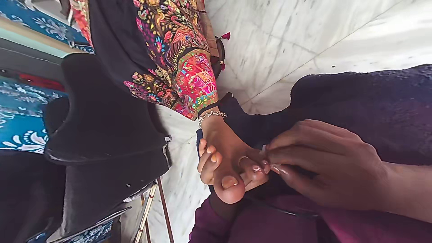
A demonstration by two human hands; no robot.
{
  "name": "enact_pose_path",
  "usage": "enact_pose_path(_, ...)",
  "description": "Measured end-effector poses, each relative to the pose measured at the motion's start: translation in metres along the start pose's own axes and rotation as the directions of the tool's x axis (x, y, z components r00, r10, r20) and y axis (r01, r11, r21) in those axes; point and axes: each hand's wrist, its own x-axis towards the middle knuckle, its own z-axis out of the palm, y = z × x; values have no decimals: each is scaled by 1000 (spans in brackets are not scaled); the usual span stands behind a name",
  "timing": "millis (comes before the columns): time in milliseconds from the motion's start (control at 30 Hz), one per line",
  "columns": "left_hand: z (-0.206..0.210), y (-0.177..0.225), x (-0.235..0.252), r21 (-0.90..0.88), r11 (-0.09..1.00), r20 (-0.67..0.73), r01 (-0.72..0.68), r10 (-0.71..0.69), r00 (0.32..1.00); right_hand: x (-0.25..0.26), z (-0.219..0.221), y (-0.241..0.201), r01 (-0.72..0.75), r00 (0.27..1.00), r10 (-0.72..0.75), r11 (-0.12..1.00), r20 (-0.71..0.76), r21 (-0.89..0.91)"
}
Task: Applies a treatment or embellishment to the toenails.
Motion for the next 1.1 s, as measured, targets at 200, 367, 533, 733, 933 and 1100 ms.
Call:
enact_pose_path(200,-3,-8,-20,-106,993,-38,49,-53,998,-6,2,0,156,987,-159,979,-16,-134)
enact_pose_path(367,-1,1,-15,-102,989,-5,106,-107,994,-6,5,-1,159,982,-177,965,-72,-211)
enact_pose_path(533,0,6,-14,-132,980,9,150,-150,989,-3,8,5,153,976,-183,963,-121,-223)
enact_pose_path(733,-3,3,-17,-117,985,10,127,-126,992,0,10,8,130,975,-167,964,-149,-231)
enact_pose_path(933,-5,4,-19,-142,979,-6,150,-152,988,-5,24,2,120,973,-163,963,-165,-242)
enact_pose_path(1100,-8,4,-20,-167,972,10,168,-168,986,-1,20,3,143,970,-182,963,-158,-230)
